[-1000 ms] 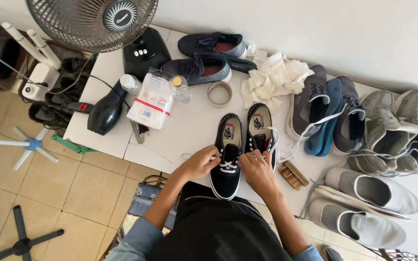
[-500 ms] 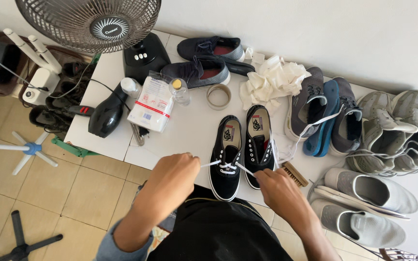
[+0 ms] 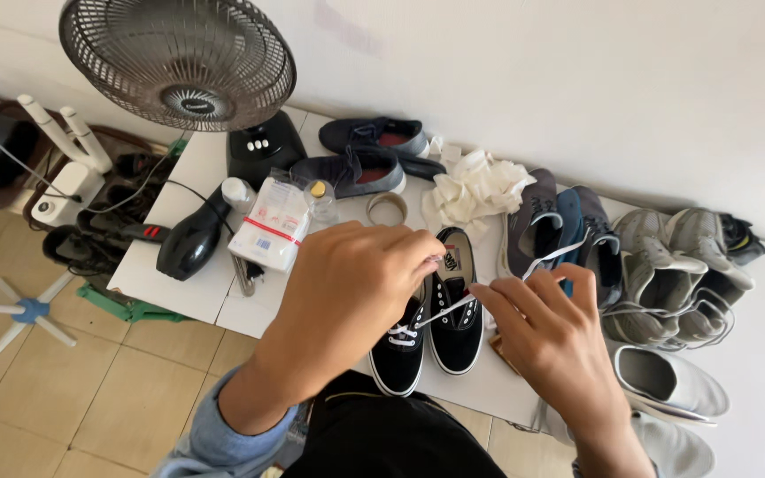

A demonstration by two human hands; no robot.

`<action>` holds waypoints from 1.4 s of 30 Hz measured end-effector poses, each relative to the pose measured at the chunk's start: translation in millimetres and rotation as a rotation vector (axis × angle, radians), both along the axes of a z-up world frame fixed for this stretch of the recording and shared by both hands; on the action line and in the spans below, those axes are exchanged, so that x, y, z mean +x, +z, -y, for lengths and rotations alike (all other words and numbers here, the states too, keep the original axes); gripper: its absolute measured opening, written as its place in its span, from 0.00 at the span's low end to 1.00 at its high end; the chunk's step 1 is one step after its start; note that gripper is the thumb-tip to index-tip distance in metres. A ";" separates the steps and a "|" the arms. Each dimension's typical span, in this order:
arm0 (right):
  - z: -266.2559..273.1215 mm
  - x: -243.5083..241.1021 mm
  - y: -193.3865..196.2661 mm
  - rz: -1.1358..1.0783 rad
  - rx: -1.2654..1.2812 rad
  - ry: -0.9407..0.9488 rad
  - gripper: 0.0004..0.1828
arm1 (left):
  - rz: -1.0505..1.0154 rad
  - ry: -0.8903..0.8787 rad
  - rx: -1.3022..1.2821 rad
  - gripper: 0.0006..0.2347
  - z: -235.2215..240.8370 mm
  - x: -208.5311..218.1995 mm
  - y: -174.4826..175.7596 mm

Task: The person laces a pair of black canvas sneakers with white shoelaces. They thread the laces through the eyelets of both shoes, pull them tight, and tie them into knots.

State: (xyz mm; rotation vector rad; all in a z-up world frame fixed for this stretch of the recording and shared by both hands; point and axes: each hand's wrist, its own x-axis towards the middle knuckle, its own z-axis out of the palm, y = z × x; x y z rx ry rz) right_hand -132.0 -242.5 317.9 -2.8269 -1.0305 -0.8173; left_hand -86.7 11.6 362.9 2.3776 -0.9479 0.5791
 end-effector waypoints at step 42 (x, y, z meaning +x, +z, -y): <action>-13.7 37.0 -21.1 -0.240 1.234 0.134 0.07 | -0.203 -0.171 -0.415 0.04 0.5 14.1 2.4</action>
